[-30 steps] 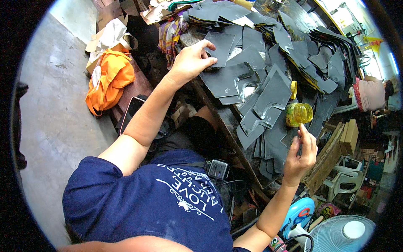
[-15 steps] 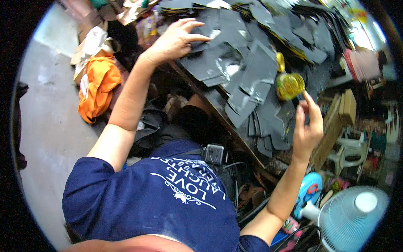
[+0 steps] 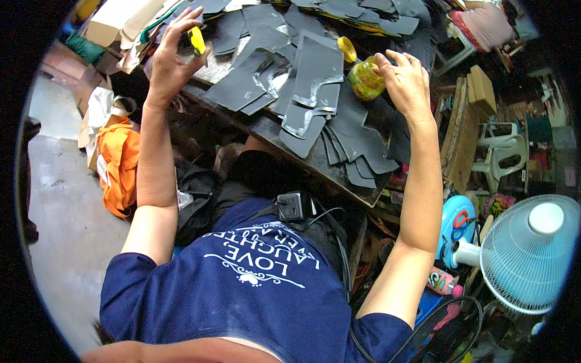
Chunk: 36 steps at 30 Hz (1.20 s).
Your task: The person repeatedly picks up dark and yellow cut pieces from a cluttered table, applies a yellow paste from a small jar to their edges using a finger, and places them back. The person handles the pieces one at a time, occasionally adjusting their position on the table.
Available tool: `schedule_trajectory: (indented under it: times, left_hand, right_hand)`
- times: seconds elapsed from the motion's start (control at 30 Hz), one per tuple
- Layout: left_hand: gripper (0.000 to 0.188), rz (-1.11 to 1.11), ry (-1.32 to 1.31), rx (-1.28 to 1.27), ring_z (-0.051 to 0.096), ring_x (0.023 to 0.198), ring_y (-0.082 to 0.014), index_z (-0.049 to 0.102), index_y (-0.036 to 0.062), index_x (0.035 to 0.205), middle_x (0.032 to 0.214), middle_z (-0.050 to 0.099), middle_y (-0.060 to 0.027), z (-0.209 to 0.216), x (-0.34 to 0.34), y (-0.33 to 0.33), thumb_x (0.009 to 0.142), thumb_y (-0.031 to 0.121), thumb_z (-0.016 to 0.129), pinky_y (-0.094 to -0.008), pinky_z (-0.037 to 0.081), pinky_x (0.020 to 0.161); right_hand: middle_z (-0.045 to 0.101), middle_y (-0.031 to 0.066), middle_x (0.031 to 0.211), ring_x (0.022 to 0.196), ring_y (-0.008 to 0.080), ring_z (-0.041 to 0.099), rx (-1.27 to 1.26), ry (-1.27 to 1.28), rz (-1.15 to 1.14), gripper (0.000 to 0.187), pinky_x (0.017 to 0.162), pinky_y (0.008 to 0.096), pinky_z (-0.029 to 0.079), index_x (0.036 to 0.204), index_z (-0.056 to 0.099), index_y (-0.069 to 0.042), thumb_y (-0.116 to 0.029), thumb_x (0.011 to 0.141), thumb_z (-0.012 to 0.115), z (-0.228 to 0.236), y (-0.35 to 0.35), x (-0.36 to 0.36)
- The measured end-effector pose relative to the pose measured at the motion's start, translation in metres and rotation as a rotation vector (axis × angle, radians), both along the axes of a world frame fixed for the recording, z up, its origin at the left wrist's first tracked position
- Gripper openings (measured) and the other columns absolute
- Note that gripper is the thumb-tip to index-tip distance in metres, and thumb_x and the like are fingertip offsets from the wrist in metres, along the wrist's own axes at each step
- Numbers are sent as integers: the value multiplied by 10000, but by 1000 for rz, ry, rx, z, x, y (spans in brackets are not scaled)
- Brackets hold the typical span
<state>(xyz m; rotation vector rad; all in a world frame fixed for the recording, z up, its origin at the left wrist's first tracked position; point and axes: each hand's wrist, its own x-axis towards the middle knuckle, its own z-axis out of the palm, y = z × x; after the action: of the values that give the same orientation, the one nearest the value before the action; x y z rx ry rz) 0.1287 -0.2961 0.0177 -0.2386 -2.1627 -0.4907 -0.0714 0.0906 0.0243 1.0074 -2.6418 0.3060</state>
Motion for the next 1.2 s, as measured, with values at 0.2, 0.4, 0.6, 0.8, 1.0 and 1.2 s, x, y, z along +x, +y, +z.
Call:
schedule_trajectory:
  times: [0.2, 0.4, 0.6, 0.8, 1.0, 1.2]
  left_hand:
    - [443, -116, -12, 570, 597, 1031, -121, 547, 17, 1209, 1086, 644, -78, 16, 20, 31, 827, 76, 763, -260, 457, 945]
    - [284, -330, -321, 855, 569, 795, -61, 616, -7, 1100, 848, 615, 2, 16, 24, 80, 888, 149, 723, -209, 483, 729]
    - [254, -473, -622, 910, 614, 786, -76, 619, -28, 1054, 841, 677, -49, 8, 13, 115, 873, 130, 701, -238, 508, 703]
    - [295, -615, -850, 965, 611, 786, -40, 609, -30, 1131, 904, 683, -24, 10, 4, 131, 905, 141, 691, -187, 503, 694]
    - [318, -704, -823, 1044, 626, 778, -61, 626, -63, 1136, 899, 704, -57, 12, 8, 136, 893, 131, 691, -212, 521, 702]
    - [324, -756, -813, 1087, 633, 792, -70, 630, -78, 1129, 905, 709, -68, 10, 8, 137, 896, 140, 691, -216, 527, 715]
  right_hand:
    - [588, 80, 1343, 1348, 289, 412, 140, -71, -60, 690, 1131, 502, 228, 1227, 670, -114, -666, 946, 366, 7, -14, -5]
    - [639, 9, 1257, 1247, 270, 495, -20, 277, 47, 582, 1071, 488, 288, 959, 773, -215, -613, 976, 349, 24, 16, 22]
    - [644, 74, 1213, 1203, 293, 522, -184, 83, 133, 591, 1116, 452, 266, 993, 758, -145, -566, 997, 343, 39, 17, 62]
    - [582, 157, 1280, 1190, 269, 518, -569, -396, 468, 943, 1066, 402, 338, 1145, 722, -59, -785, 905, 170, 35, -15, 116]
    - [605, 156, 1274, 1167, 322, 530, -401, -142, 503, 843, 1079, 447, 267, 1152, 735, -147, -725, 936, 161, 28, -29, 120]
    - [616, 132, 1265, 1101, 292, 553, -485, -273, 549, 830, 1062, 433, 295, 1127, 741, -119, -713, 940, 191, 19, -27, 119]
